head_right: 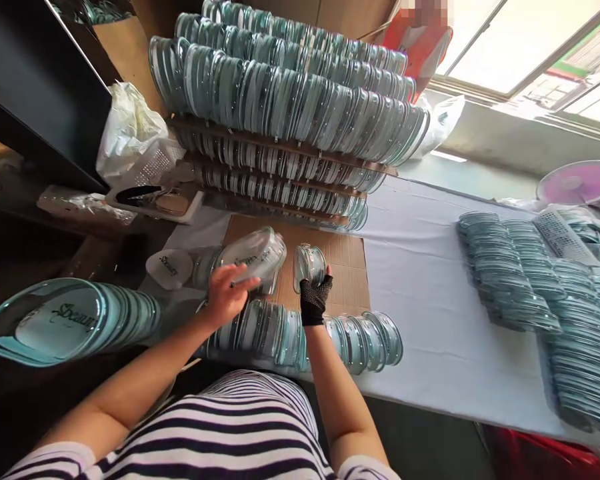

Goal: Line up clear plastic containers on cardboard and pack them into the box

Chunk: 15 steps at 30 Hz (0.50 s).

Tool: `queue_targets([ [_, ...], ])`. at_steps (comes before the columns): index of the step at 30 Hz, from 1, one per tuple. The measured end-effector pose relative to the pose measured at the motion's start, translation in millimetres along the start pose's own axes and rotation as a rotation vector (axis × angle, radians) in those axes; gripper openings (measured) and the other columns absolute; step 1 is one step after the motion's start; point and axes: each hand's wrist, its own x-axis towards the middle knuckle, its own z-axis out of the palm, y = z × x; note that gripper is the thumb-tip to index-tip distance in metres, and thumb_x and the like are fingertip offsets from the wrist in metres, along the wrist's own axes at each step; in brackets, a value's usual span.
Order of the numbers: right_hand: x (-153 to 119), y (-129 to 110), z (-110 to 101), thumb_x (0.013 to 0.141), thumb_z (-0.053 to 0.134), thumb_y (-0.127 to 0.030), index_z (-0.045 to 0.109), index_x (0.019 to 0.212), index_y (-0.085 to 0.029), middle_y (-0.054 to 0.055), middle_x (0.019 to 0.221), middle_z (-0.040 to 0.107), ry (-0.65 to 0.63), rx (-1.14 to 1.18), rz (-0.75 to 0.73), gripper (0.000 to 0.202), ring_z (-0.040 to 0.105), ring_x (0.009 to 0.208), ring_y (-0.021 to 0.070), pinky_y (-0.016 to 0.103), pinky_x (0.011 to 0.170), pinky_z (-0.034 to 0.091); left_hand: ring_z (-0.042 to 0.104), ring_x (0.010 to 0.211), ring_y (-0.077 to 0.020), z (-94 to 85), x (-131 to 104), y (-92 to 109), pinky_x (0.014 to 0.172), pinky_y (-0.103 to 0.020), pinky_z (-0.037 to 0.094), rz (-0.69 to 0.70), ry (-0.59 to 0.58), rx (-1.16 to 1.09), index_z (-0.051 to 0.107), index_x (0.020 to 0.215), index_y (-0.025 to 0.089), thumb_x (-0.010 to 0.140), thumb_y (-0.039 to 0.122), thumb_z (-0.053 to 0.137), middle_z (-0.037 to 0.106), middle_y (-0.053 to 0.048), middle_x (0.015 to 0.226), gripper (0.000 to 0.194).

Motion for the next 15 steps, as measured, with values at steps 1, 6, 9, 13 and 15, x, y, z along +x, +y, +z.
queue_targets([
  [1,-2,5,7,0.071,0.054,-0.039,0.026,0.152,-0.013,0.019,0.149,0.040,0.017,-0.046,0.012,0.089,0.044,0.138,0.0267,0.046,0.118,0.035,0.056,0.128,-0.0229,-3.6,4,-2,0.114,-0.043,0.041,-0.108,0.114,0.008,0.072,0.117,0.037,0.084,0.011,0.061,0.062,-0.002,0.137,0.044],
  [6,-14,16,45,0.067,0.060,-0.033,0.038,0.144,-0.007,0.023,0.147,0.044,-0.167,-0.124,0.100,0.084,0.043,0.140,0.0287,0.046,0.120,0.030,0.036,0.147,-0.0248,-22.8,17,-17,0.124,-0.044,0.029,-0.556,0.423,-0.064,0.057,0.136,0.029,0.081,0.014,0.062,0.039,-0.005,0.158,0.058],
  [9,-14,14,47,0.068,0.063,-0.033,0.044,0.138,-0.010,0.022,0.144,0.050,-0.324,-0.084,0.175,0.076,0.046,0.138,0.0284,0.048,0.118,0.034,0.035,0.148,-0.0258,-25.4,14,-18,0.126,-0.046,0.025,-0.605,0.375,-0.123,0.058,0.134,0.029,0.080,0.016,0.063,0.040,-0.004,0.158,0.056],
  [13,-26,-11,37,0.078,0.062,-0.049,0.041,0.143,-0.013,0.021,0.151,0.044,-0.251,0.041,0.070,0.077,0.040,0.144,0.0276,0.050,0.119,0.031,0.035,0.148,-0.0261,-5.8,3,1,0.126,-0.046,0.026,-0.577,0.261,-0.150,0.041,0.149,0.031,0.085,0.019,0.062,0.040,-0.007,0.158,0.069],
  [15,-41,-33,37,0.079,0.061,-0.059,0.035,0.149,-0.019,0.018,0.151,0.046,-0.344,0.248,0.008,0.084,0.046,0.139,0.0254,0.046,0.115,0.039,0.037,0.147,-0.0278,12.2,-3,18,0.123,-0.048,0.030,-0.487,0.210,-0.157,0.024,0.157,0.030,0.086,0.019,0.063,0.040,-0.011,0.157,0.082],
])
